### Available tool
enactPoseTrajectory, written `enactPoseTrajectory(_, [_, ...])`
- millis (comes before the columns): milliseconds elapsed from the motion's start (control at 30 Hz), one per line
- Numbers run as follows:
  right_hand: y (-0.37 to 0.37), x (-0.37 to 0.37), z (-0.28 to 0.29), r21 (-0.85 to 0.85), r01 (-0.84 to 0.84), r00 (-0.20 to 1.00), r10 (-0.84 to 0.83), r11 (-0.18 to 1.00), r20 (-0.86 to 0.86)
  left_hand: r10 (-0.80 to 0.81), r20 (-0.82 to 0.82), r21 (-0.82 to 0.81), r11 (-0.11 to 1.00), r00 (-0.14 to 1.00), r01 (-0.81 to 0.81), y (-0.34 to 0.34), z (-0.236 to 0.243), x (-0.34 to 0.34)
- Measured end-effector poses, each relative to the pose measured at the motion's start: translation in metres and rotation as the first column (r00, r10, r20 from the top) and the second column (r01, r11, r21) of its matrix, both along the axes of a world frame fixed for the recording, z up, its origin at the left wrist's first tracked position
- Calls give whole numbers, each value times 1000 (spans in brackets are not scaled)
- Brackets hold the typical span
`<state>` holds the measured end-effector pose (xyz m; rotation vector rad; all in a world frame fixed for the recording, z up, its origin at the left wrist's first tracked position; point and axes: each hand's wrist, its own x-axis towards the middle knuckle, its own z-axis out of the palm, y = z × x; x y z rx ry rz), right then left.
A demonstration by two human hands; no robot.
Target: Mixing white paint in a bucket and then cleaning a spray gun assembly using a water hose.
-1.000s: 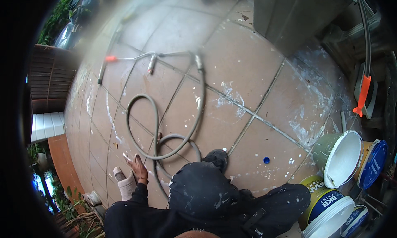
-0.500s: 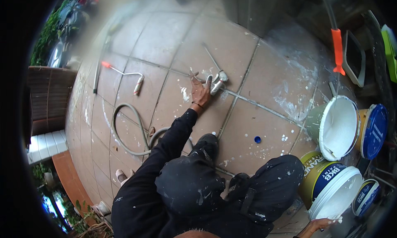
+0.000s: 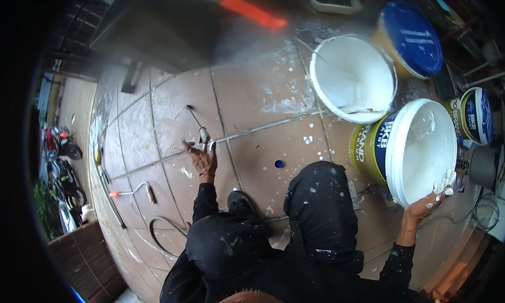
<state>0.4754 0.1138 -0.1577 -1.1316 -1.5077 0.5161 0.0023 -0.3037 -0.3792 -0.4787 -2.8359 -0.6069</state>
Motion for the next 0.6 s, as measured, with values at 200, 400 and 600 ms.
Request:
enactPoseTrajectory(200, [-7,16,-20,132,-122,992,119,984,29,-321,79,255,922,944,292,-5,165,7])
enactPoseTrajectory(400, [-22,-1,-6,141,-3,952,-41,990,303,-541,241,329,827,806,457,22,314,-16])
enactPoseTrajectory(600, [-34,-139,25,206,-444,881,467,872,-77,-719,252,563,653,647,506,129,362,-10])
